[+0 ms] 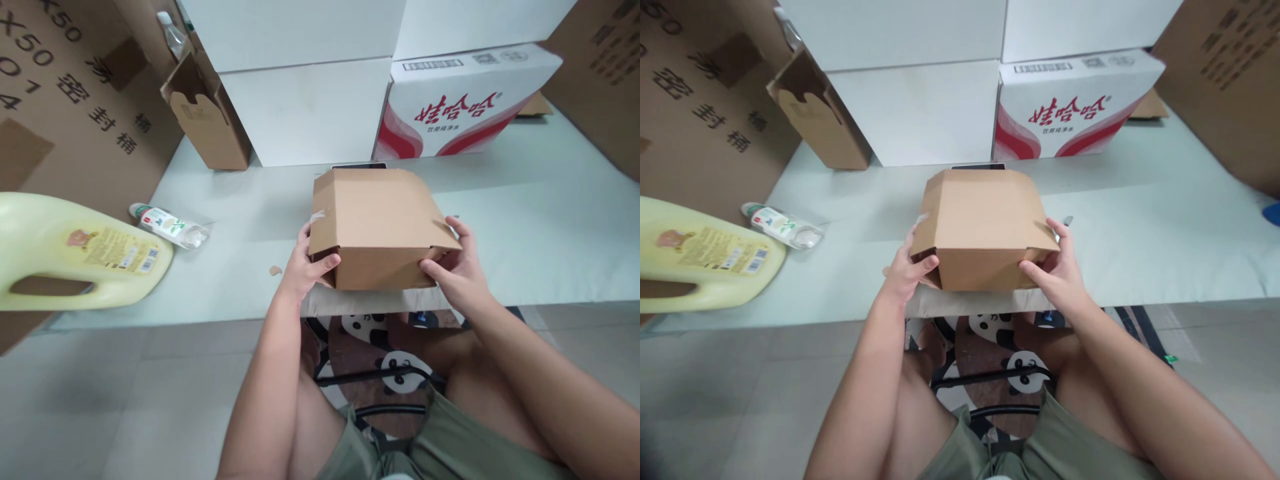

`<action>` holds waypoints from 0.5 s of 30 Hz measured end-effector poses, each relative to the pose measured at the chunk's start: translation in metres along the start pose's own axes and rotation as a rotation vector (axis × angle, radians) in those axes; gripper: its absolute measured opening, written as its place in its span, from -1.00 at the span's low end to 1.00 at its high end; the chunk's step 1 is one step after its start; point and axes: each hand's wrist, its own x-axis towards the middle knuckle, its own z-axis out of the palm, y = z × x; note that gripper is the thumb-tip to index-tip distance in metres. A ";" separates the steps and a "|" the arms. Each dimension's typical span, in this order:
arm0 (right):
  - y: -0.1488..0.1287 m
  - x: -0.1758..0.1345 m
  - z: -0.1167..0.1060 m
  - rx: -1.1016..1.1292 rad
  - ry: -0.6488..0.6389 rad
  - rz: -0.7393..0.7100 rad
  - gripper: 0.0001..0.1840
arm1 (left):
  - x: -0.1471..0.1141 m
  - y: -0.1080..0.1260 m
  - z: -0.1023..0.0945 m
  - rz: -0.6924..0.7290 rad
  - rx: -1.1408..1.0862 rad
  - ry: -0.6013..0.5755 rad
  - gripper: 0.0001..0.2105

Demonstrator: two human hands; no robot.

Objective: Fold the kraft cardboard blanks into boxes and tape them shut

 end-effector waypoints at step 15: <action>0.000 0.002 -0.023 -0.070 0.220 -0.030 -0.71 | 0.000 0.010 -0.002 0.042 0.083 0.220 -0.82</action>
